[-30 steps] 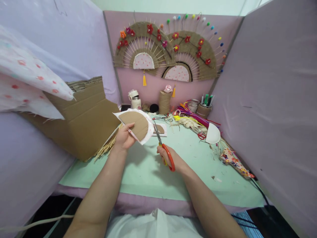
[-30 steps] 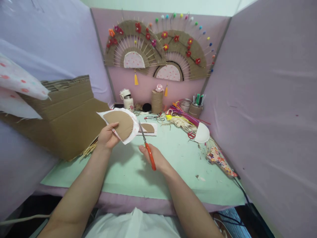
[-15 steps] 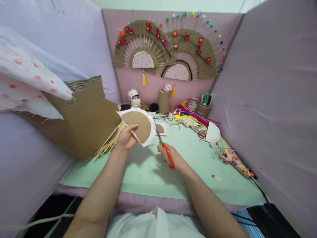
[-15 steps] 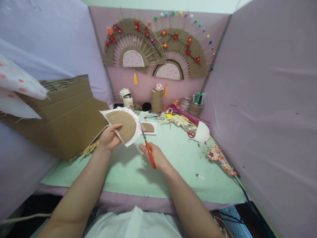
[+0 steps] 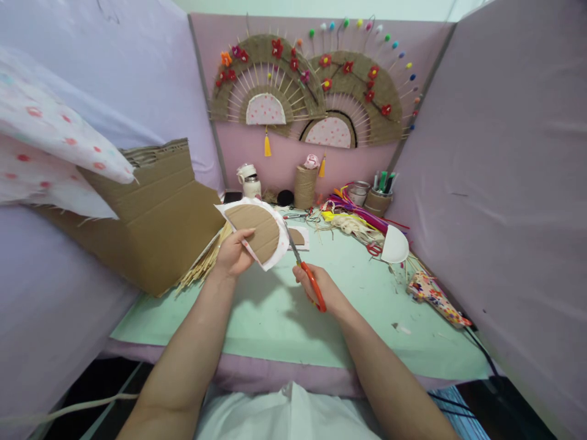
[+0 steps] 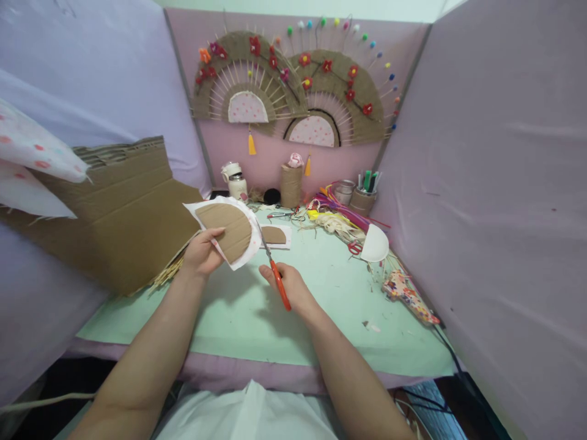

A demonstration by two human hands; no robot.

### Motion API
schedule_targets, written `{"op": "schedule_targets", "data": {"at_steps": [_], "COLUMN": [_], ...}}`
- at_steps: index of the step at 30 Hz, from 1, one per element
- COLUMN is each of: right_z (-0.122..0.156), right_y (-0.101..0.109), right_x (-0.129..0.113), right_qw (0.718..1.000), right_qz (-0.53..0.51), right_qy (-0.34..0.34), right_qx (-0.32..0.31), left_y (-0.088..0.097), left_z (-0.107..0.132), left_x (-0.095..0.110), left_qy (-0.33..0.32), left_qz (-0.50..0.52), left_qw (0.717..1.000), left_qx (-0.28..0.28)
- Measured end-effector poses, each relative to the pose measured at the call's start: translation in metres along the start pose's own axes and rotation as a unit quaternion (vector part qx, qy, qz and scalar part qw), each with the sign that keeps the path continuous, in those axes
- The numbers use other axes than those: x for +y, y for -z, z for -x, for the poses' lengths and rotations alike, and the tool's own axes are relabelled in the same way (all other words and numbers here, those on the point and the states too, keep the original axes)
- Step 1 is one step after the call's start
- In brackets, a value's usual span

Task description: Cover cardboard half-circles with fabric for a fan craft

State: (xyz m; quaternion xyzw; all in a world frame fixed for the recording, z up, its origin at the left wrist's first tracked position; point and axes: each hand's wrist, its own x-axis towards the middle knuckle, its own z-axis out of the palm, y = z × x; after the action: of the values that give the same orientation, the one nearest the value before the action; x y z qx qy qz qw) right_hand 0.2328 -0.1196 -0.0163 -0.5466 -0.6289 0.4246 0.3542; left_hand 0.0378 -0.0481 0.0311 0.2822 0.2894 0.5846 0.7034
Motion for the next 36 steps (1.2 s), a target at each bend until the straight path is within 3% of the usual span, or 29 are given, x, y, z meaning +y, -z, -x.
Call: {"op": "schedule_targets", "data": {"at_steps": [6, 13, 36], "right_z": [-0.0007, -0.0023, -0.0035], "right_y": [-0.0012, -0.0017, 0.0006], "right_x": [0.0034, 0.0070, 0.0029], "right_qw": [1.000, 1.000, 0.999], "right_qz": [-0.009, -0.013, 0.024], "right_qy": [0.001, 0.009, 0.027], "right_qx": [0.008, 0.021, 0.025], "left_y": [-0.0017, 0.0040, 0.0054], "left_z": [0.0018, -0.0008, 0.0026], "left_x": [0.0031, 0.0036, 0.0031], "left_qy": [0.001, -0.021, 0.010], "left_qz": [-0.006, -0.012, -0.063], "left_qw": [1.000, 1.000, 0.998], "left_qx": [0.012, -0.012, -0.010]}}
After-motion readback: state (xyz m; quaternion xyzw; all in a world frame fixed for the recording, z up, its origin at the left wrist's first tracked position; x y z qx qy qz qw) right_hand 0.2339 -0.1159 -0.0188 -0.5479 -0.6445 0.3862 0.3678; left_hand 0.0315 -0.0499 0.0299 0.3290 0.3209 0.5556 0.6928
